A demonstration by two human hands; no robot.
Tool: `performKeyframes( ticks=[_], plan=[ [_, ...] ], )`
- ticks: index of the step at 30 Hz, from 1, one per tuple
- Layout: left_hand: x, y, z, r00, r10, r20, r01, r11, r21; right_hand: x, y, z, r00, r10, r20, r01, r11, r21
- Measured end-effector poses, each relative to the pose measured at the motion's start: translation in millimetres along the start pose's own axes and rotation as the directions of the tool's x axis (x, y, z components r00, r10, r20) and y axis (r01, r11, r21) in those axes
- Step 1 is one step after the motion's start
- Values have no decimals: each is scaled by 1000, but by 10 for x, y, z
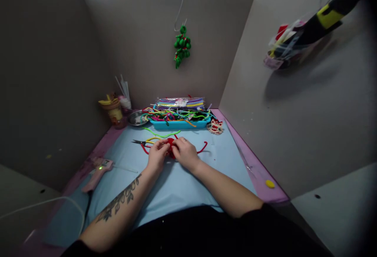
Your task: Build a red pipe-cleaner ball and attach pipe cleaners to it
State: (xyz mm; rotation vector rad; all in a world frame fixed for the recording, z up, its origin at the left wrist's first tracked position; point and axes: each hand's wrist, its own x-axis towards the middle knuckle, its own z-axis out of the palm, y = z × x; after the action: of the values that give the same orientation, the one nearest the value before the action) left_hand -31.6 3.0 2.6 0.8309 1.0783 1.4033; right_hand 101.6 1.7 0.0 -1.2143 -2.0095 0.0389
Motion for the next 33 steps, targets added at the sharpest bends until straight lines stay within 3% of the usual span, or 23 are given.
performKeyframes(
  ticks=[6, 12, 22, 33],
  plan=[
    [10, -20, 36, 998, 44, -41, -46, 997, -66, 5, 1, 18, 1000, 22, -1, -22, 999, -44],
    [-9, -26, 43, 985, 170, 12, -170, 985, 23, 10, 21, 38, 1000, -20, -5, 20, 997, -71],
    [17, -55, 19, 964, 262, 41, -265, 953, 149, 22, 42, 70, 998, -56, -19, 54, 994, -97],
    [19, -46, 7, 964, 260, 50, -264, 959, 103, 25, 84, 68, 996, -12, -84, 18, 997, 75]
  ],
)
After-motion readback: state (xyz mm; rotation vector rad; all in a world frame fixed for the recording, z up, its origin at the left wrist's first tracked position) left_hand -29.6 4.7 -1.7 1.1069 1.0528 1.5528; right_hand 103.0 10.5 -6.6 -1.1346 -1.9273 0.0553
